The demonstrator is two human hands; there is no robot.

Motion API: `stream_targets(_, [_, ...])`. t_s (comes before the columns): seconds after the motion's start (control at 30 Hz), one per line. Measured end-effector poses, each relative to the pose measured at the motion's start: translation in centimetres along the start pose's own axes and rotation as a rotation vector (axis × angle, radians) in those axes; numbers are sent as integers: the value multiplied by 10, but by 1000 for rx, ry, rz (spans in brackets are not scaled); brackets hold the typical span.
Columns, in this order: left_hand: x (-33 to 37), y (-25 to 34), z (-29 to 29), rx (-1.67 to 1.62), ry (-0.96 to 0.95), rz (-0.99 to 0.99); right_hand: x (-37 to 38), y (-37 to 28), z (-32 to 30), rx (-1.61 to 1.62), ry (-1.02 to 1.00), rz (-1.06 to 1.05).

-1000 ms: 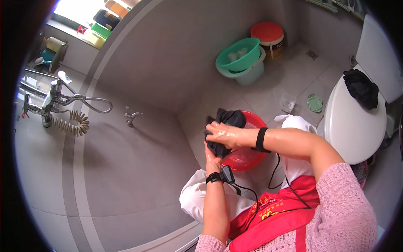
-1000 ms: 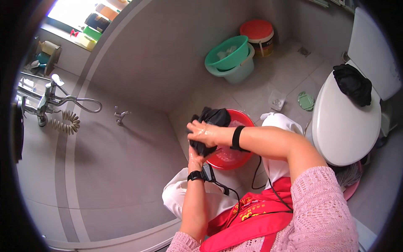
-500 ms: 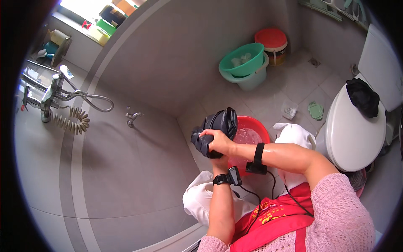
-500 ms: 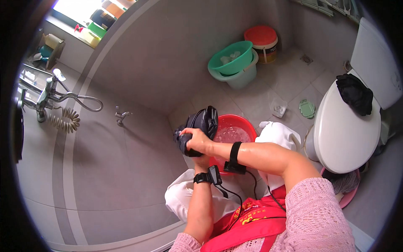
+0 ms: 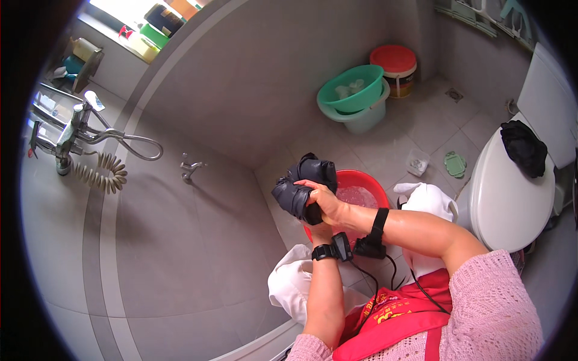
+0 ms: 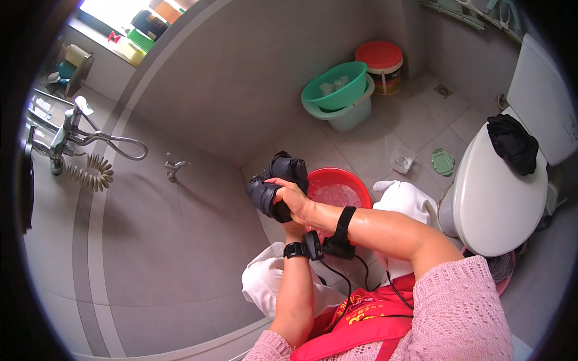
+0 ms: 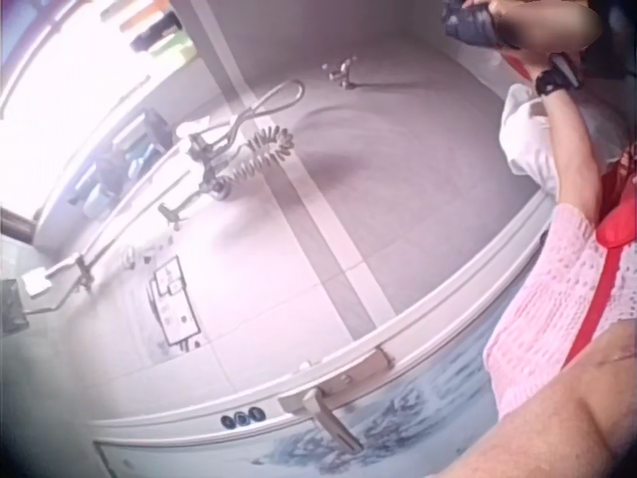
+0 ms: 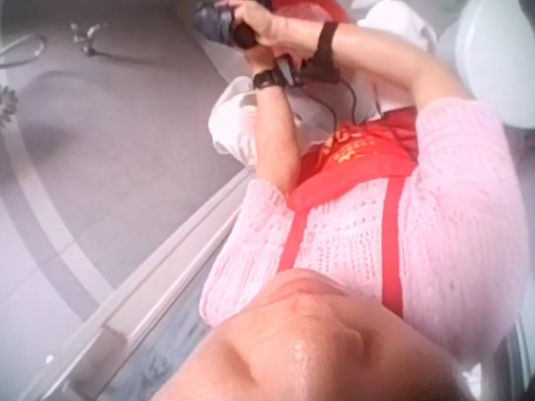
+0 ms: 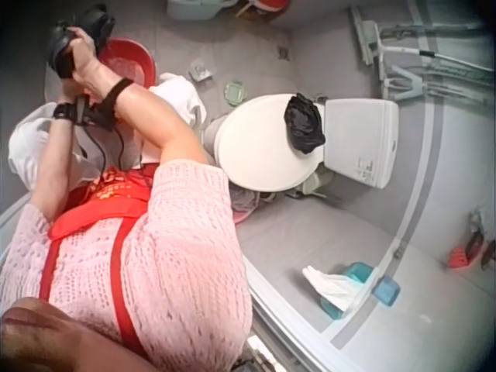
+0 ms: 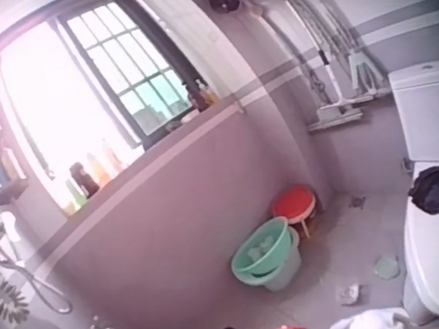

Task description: The person sits on the bathroom floor and hand-washes a dark garment in a red basin filled with water. They repeatedly scrub, rinse, and wring the item, then refill the basin with fresh water from the tap to continue the process.

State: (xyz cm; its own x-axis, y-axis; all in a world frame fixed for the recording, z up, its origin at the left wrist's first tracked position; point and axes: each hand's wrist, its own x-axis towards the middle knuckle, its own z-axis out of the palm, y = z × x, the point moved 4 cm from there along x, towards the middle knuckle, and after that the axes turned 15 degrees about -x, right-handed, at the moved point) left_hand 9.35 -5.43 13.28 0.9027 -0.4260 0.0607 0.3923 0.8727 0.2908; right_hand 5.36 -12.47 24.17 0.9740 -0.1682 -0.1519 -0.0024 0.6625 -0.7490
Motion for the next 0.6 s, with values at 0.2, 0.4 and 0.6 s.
stream_targets(0.2, [40, 4, 21, -79, 44, -163, 8, -30, -15, -157, 77, -105])
stream_targets(0.4, [57, 35, 53, 115, 238, -303, -7, -109, -12, -1138, -24, -232])
stream_targets(0.6, [64, 23, 112, 162, 311, -462, -5, -114, -44, -1183, 174, -514])
